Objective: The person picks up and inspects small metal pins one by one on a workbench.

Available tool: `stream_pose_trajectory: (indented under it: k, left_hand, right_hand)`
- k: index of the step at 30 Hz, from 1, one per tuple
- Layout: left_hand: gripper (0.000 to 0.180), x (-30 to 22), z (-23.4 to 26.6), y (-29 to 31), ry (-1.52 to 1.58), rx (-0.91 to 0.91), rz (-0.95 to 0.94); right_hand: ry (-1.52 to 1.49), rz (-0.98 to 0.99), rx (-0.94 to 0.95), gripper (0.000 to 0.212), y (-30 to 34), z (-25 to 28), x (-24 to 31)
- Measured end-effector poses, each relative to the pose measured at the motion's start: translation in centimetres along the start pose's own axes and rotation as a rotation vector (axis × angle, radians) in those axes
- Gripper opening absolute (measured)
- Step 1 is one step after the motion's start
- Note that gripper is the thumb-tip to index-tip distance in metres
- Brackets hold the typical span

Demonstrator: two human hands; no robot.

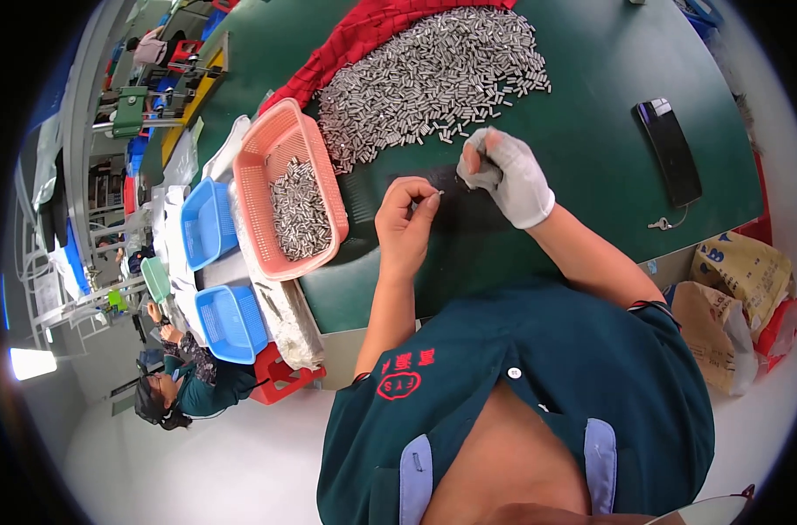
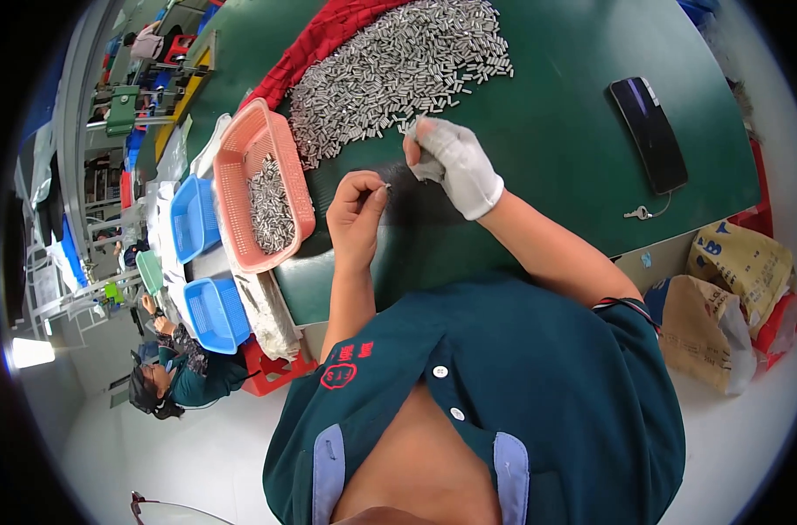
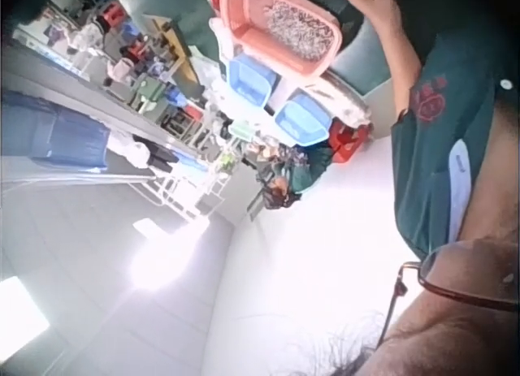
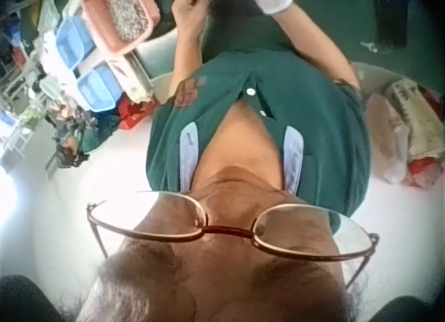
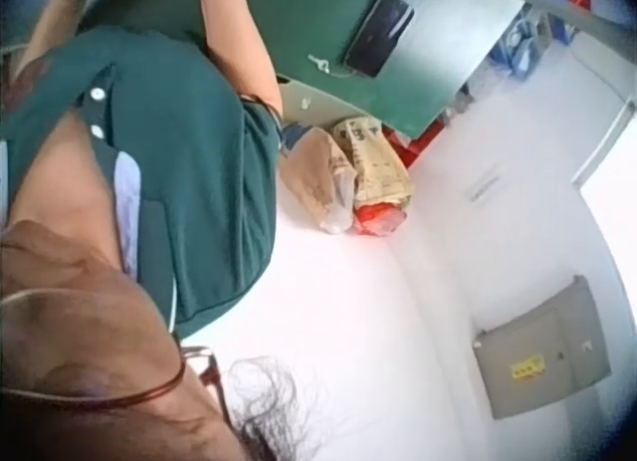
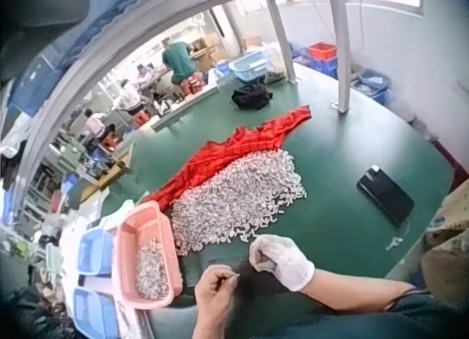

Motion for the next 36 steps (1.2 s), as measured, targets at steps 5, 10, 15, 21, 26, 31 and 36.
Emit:
stream_pose_trajectory:
  k: [5, 10, 15, 21, 26, 31, 36]
  left_hand:
    - [0.008, -0.3, 1.2, 0.2, 0.455, 0.012, 0.012]
    - [0.008, -1.3, 1.3, 0.3, 0.494, 0.055, -0.051]
    - [0.008, -2.4, 1.2, 0.5, 0.398, 0.073, -0.090]
    - [0.008, -3.0, 1.0, 0.3, 0.269, 0.073, -0.115]
    - [0.008, -2.8, 0.9, 0.2, 0.295, 0.059, -0.102]
    - [0.010, -2.7, 2.9, 0.1, 0.100, -0.045, -0.088]
    - [0.005, -5.8, 11.9, 0.4, -0.611, -0.538, -0.218]
  right_hand:
    - [0.219, -0.132, 0.087, 0.014, 1.1, -1.8, 0.1]
    - [0.374, -0.096, 0.198, 0.010, 1.5, -3.1, -0.5]
    - [0.390, -0.112, 0.230, 0.013, 1.6, -3.3, -0.7]
    - [0.432, -0.096, 0.244, 0.014, 1.5, -3.1, -0.6]
    - [0.395, -0.084, 0.238, 0.013, 1.4, -3.1, -0.8]
    - [0.333, -0.091, 0.179, 0.013, 1.2, -2.4, -0.6]
    - [0.074, -0.039, -0.069, 0.011, 0.3, 1.1, 0.9]
Point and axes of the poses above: each hand's wrist, its own y-axis away from the middle knuckle, its own z-axis out of the back of the hand, x = y × z, the point moved 7 cm from there along -y, towards the middle knuckle
